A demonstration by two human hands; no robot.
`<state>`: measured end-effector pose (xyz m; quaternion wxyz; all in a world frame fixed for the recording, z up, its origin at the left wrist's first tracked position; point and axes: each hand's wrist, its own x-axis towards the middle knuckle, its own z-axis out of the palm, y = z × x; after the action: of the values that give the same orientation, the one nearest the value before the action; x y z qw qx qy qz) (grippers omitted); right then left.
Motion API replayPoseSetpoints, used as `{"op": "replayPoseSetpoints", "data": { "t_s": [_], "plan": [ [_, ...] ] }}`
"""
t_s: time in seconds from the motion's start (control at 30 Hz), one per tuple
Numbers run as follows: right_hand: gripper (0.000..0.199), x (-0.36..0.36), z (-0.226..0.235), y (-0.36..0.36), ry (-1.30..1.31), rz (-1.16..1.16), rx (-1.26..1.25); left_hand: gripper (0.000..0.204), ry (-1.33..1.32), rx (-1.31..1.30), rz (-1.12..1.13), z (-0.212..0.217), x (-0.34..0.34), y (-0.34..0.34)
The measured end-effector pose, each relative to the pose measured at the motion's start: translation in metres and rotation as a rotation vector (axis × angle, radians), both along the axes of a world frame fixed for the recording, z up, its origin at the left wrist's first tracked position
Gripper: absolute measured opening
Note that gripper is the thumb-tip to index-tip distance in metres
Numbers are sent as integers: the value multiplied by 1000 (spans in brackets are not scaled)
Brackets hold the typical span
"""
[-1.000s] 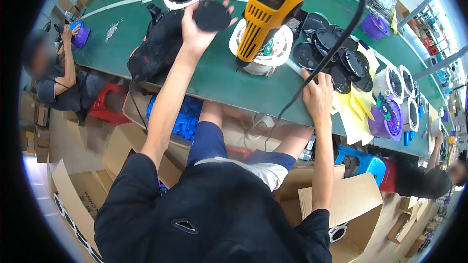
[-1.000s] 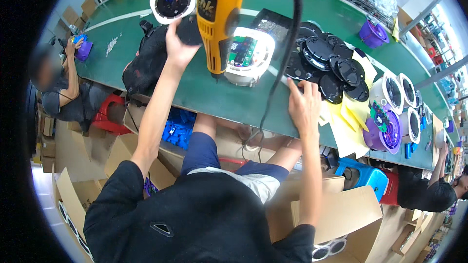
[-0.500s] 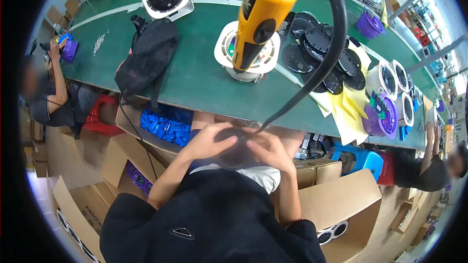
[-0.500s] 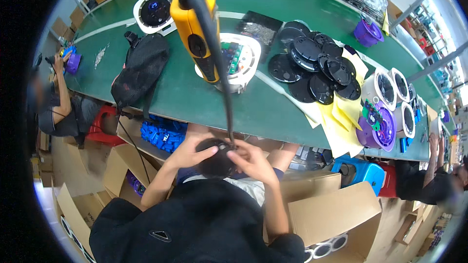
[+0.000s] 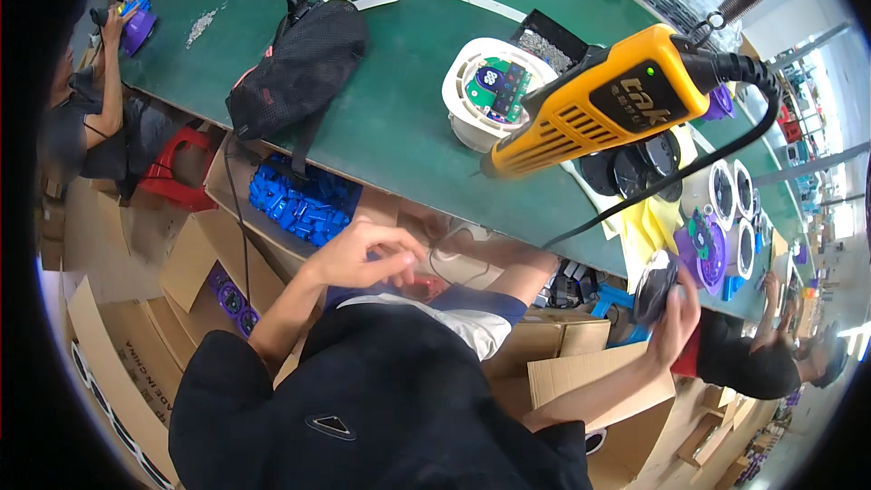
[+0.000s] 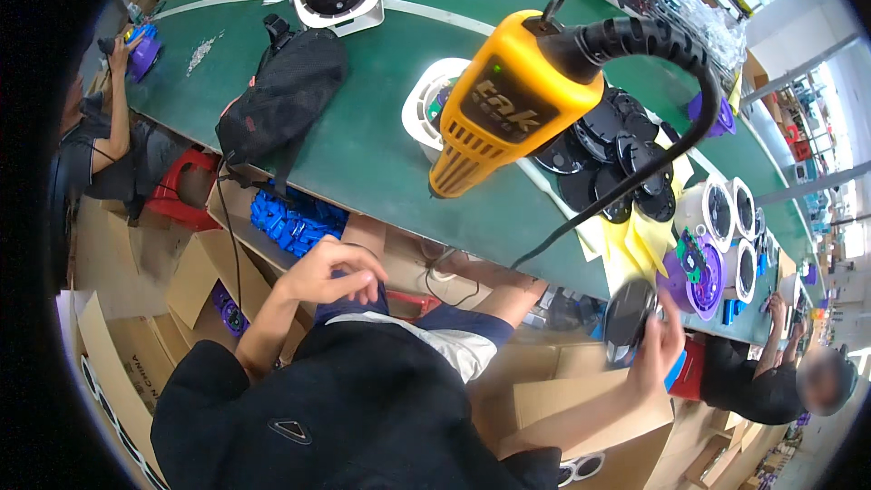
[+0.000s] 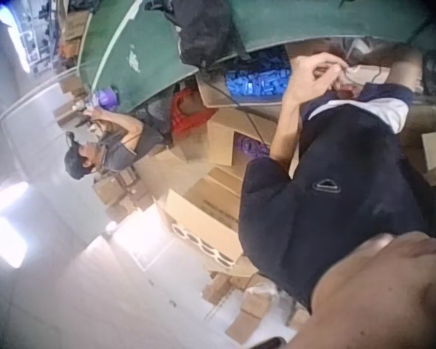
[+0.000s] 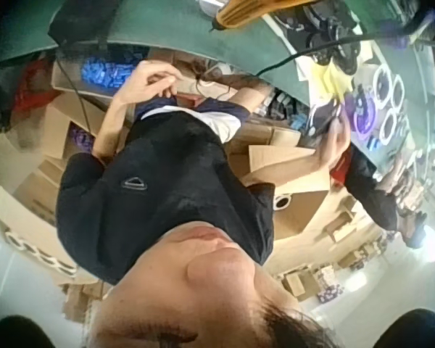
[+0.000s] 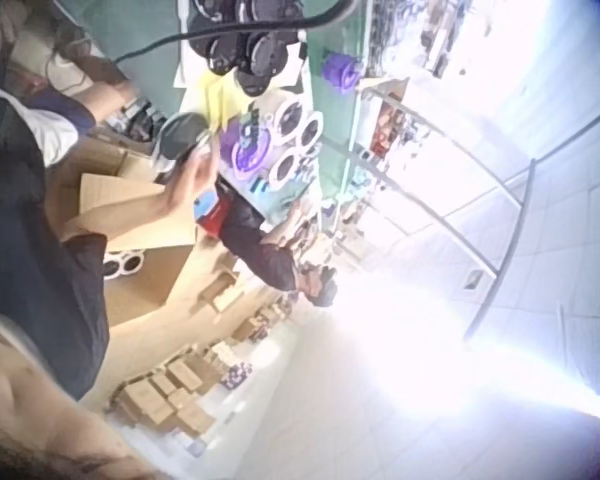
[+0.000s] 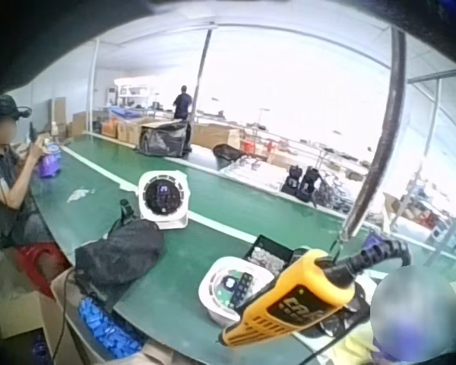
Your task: Assembling and testing an electronic fan or humidifier device using an electric screwdriver and heat gun.
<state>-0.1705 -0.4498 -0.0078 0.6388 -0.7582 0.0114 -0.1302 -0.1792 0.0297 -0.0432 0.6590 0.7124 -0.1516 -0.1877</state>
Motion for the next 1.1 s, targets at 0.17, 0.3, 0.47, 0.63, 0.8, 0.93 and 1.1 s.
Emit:
{"op": "replayPoseSetpoints", "data": {
  "t_s": [0.17,0.3,0.47,0.63,0.8,0.93,1.1],
  "plan": [
    [37,152,-30,27,-136,-229,-17,37,-208,-659,-519,102,0,-44],
    [50,225,-52,24,-127,-492,-496,48,-220,-996,-459,125,-14,-85],
    [43,203,-64,75,-502,-635,-1107,43,-301,-987,-286,106,-15,-93],
    [33,199,-64,76,-598,-566,-1005,38,-262,-922,-111,78,-29,-86],
    [29,199,-84,51,-565,-527,-971,34,-325,-828,45,59,-20,-79],
    [26,192,-82,66,-587,-485,-925,30,-342,-737,122,48,-20,-72],
    [24,194,-78,72,-598,-442,-885,26,-409,-597,180,44,-7,-52]
  ]
}}
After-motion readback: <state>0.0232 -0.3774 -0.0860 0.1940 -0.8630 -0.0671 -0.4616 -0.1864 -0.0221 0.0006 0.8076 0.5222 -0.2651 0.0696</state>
